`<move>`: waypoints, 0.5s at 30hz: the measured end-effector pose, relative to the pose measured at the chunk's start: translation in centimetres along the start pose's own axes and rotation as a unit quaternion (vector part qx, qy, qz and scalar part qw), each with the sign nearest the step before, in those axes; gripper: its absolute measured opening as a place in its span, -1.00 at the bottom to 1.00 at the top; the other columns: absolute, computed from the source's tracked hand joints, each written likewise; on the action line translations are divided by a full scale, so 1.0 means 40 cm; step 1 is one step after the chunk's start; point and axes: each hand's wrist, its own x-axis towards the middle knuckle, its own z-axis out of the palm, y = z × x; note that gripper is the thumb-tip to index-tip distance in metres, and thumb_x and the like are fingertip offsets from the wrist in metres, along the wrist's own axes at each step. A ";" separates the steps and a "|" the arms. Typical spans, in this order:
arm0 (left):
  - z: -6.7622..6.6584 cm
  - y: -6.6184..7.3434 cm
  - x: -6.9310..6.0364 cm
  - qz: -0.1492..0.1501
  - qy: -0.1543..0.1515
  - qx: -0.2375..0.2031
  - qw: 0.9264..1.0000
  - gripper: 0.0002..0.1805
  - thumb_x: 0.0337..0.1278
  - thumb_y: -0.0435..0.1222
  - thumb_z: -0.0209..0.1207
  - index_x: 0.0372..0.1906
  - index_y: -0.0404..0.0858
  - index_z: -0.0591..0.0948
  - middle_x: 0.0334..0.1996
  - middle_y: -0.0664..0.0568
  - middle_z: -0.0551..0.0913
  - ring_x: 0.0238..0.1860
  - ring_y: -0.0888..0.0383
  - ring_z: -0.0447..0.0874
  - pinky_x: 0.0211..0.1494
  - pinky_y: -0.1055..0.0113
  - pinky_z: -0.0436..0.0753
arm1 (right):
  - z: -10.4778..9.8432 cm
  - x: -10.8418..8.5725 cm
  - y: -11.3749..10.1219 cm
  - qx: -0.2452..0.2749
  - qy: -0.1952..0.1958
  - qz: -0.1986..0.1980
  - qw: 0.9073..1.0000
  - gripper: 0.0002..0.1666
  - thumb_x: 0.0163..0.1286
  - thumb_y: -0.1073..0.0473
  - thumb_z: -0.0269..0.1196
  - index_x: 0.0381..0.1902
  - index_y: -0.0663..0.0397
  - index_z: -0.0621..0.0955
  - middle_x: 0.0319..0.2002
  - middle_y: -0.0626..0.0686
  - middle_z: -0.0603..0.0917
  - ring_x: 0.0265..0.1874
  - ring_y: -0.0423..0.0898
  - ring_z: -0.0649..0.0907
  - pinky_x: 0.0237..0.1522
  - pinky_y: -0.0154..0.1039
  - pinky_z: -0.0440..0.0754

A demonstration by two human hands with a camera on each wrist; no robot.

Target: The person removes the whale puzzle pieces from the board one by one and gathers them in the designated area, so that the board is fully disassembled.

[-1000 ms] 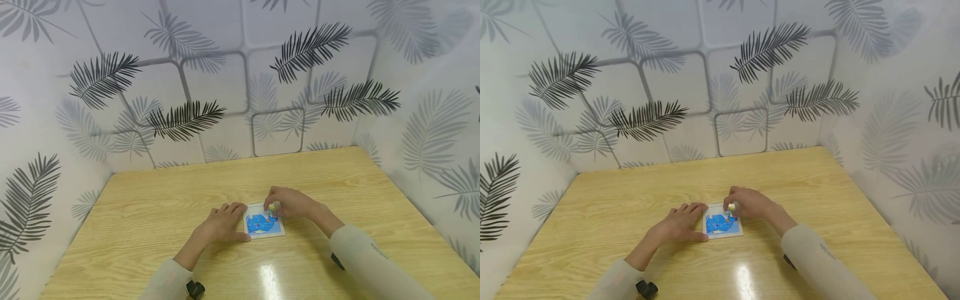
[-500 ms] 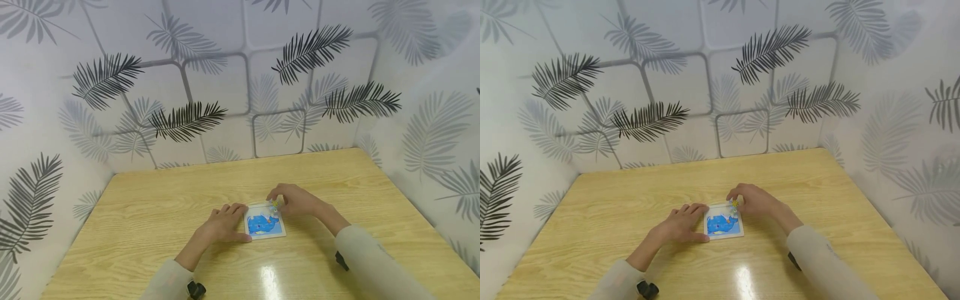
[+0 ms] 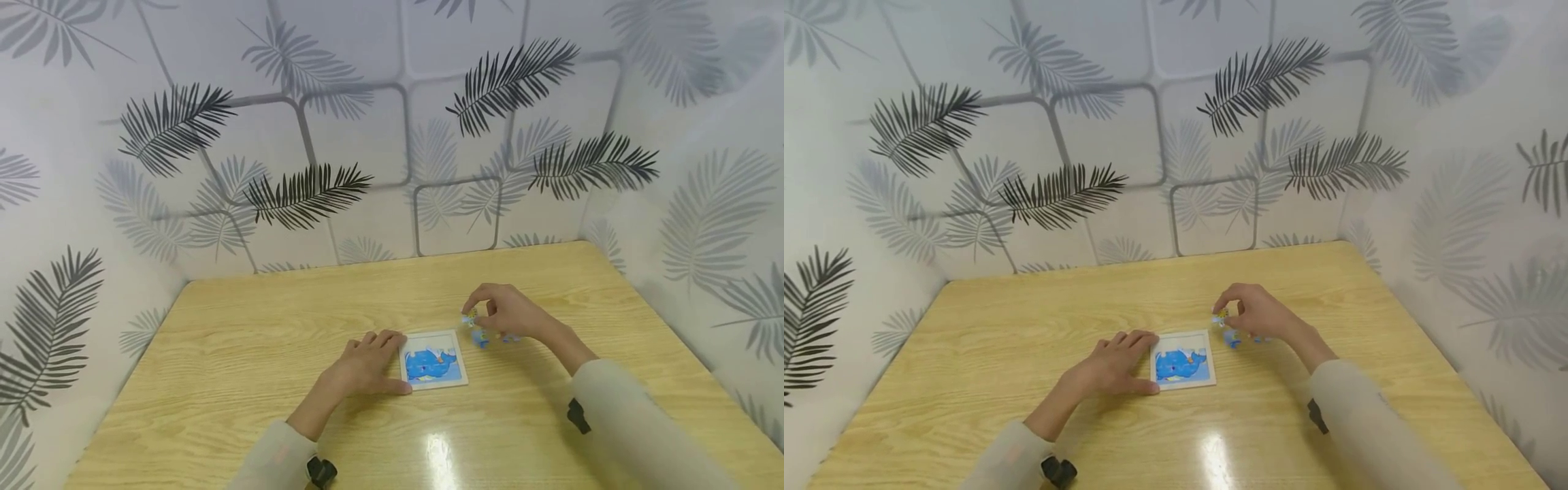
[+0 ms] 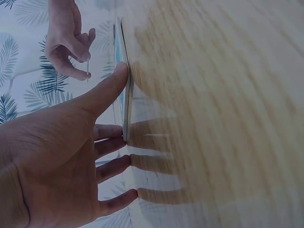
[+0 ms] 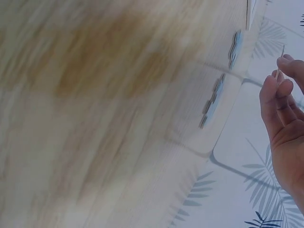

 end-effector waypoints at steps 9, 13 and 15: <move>-0.023 0.019 -0.012 -0.001 -0.006 -0.008 1.000 -0.02 0.27 0.20 0.32 0.61 -0.16 0.23 0.57 -0.08 0.24 0.56 -0.24 0.17 0.45 -0.32 0.25 | -0.030 -0.024 0.026 -0.007 0.015 -0.008 1.000 -0.78 0.37 0.39 0.37 -0.11 0.02 0.77 0.13 0.21 0.65 -0.81 -0.22 0.42 -0.59 -0.29 0.56; -0.025 0.018 -0.011 -0.005 -0.007 -0.010 1.000 -0.01 0.26 0.21 0.32 0.62 -0.14 0.22 0.58 -0.06 0.23 0.57 -0.22 0.16 0.46 -0.31 0.24 | -0.044 -0.035 0.039 0.002 0.017 0.004 1.000 -0.77 0.39 0.41 0.35 -0.09 0.03 0.76 0.13 0.19 0.64 -0.83 -0.18 0.43 -0.63 -0.19 0.61; -0.024 0.017 -0.011 -0.006 -0.007 -0.012 1.000 -0.01 0.25 0.21 0.32 0.62 -0.13 0.22 0.58 -0.05 0.23 0.57 -0.22 0.15 0.46 -0.31 0.23 | -0.052 -0.041 0.047 0.006 0.018 0.014 1.000 -0.76 0.39 0.43 0.34 -0.08 0.04 0.75 0.14 0.20 0.64 -0.82 -0.17 0.44 -0.64 -0.12 0.64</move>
